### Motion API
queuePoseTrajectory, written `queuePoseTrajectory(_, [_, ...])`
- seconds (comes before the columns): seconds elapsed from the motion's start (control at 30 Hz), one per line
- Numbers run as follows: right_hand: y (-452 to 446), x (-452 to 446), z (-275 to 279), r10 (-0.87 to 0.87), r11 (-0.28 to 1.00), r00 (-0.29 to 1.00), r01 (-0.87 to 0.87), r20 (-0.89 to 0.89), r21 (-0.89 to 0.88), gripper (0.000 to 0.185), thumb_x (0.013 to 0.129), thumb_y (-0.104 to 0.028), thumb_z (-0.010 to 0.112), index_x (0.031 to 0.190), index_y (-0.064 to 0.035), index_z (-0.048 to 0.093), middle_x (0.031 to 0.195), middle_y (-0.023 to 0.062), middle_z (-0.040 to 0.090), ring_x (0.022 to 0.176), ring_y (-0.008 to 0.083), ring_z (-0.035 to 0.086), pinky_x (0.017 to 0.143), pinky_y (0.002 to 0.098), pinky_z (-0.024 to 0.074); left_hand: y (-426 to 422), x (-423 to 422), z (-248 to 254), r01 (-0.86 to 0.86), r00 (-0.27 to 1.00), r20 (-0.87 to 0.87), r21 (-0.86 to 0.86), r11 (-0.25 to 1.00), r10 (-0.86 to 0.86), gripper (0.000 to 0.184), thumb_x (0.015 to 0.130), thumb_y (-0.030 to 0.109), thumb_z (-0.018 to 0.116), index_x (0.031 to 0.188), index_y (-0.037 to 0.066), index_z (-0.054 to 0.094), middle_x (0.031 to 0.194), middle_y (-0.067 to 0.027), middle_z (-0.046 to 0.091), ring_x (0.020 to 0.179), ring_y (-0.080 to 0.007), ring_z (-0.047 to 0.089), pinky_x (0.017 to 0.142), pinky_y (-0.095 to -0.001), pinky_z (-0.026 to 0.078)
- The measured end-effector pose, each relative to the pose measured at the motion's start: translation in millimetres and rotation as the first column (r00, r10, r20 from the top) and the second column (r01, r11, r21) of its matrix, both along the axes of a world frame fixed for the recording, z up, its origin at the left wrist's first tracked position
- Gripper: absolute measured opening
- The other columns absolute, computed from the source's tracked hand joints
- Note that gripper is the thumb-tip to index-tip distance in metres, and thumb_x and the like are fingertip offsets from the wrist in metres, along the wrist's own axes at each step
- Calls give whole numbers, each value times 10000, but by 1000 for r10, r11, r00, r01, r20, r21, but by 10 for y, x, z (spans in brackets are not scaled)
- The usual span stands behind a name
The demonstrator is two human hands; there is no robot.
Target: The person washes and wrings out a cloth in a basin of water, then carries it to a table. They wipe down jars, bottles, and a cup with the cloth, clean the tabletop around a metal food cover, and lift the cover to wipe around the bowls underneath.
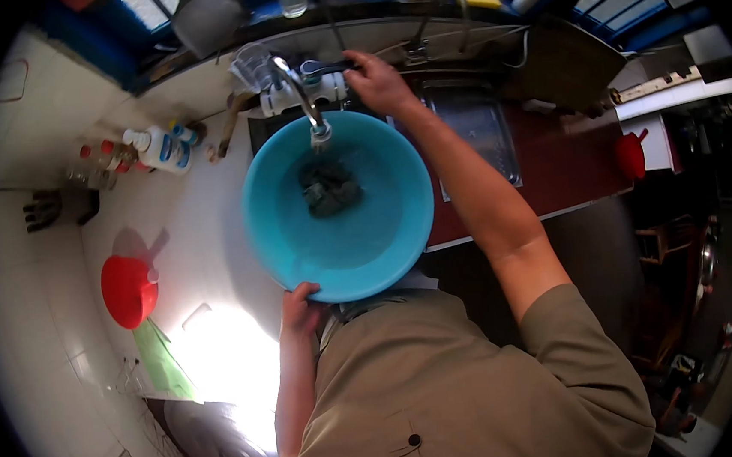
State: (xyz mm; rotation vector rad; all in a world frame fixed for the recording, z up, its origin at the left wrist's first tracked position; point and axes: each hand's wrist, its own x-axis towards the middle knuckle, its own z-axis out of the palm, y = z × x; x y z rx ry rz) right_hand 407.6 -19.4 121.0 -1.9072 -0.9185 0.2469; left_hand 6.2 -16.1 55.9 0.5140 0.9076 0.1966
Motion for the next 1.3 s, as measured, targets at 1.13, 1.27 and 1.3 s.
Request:
queuePoseTrajectory(1.13, [20,131,-106,33,997,998,-30,-47,76,455,898,-270,561,1259,7,567,1083,224,663,1008,293,653,877,343,481,64,-13,-64,71,997,-10,23,997,-71,342,783,39,561,1109,-45,498,883,-126,607,693,-244,619,529,-355,490])
queuePoseTrajectory(1.27, [-10,100,-43,31,999,998,-28,-54,40,455,903,-280,558,1259,4,569,1102,215,663,1015,286,651,890,338,476,46,-19,-28,54,999,-1,15,998,-54,316,781,28,563,1084,-43,509,884,-126,612,704,-245,627,544,-355,506])
queuePoseTrajectory(1.3, [-8,98,-58,36,999,998,-34,-57,38,455,903,-280,558,1259,4,569,1102,215,663,1015,286,651,890,338,476,49,-31,-28,36,999,4,-3,999,-36,271,779,12,569,1040,-42,522,865,-130,614,701,-255,632,553,-364,521])
